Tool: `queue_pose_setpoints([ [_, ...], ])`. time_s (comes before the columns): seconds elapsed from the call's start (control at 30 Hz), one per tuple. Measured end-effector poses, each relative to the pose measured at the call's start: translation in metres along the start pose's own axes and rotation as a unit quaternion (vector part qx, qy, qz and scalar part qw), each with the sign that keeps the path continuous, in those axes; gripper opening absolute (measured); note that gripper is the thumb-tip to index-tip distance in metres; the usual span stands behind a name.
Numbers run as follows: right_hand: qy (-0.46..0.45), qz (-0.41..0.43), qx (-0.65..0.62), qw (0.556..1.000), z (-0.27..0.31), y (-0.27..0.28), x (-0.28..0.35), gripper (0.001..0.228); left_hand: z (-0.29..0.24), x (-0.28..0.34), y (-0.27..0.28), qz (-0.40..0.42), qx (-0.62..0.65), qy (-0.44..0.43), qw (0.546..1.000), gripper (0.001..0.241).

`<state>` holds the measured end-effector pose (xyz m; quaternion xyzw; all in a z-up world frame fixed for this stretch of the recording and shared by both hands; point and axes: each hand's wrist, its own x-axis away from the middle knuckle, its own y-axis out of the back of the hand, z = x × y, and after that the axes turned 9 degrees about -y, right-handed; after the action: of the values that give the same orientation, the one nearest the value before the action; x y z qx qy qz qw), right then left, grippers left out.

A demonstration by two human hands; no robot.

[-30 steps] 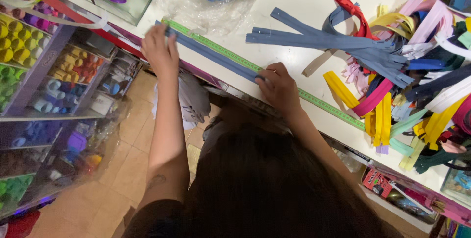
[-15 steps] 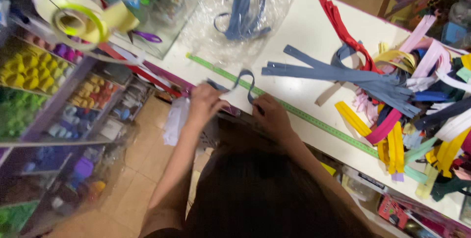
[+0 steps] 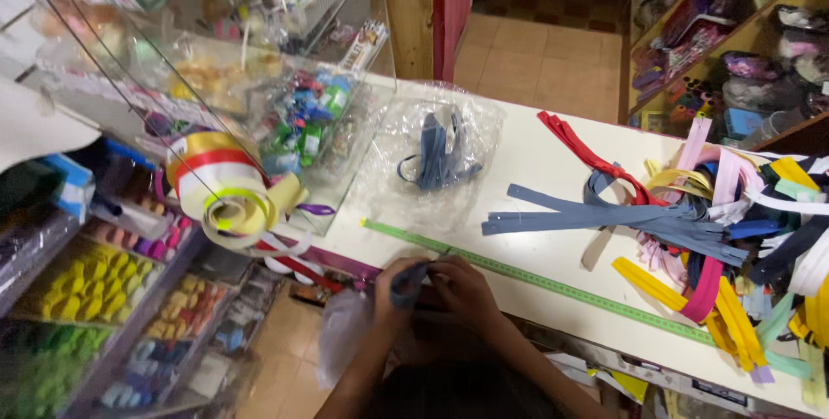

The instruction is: The person picks up zippers from a large pile and measures each one against a tape measure fixed to a counter before placing them to the side.

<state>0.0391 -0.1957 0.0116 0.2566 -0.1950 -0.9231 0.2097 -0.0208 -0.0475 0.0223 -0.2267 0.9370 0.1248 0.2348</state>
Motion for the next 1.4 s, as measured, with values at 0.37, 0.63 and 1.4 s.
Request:
queue_pose_setpoints([
  [0.37, -0.016, -0.094, 0.041, 0.995, 0.007, -0.013, 0.000, 0.035, 0.048, -0.149, 0.042, 0.004, 0.024, 0.143, 0.989, 0.019],
  [0.63, -0.006, -0.108, 0.062, 0.992, 0.007, -0.012, 0.002, 0.034, 0.133, -0.201, -0.011, 0.123, 0.042, 0.232, 0.964, 0.043],
  [1.4, -0.239, -0.311, -0.148, 0.908, -0.073, 0.161, 0.053, 0.035, -0.021, -0.044, -0.128, 0.007, -0.009, -0.296, 0.955, 0.013],
])
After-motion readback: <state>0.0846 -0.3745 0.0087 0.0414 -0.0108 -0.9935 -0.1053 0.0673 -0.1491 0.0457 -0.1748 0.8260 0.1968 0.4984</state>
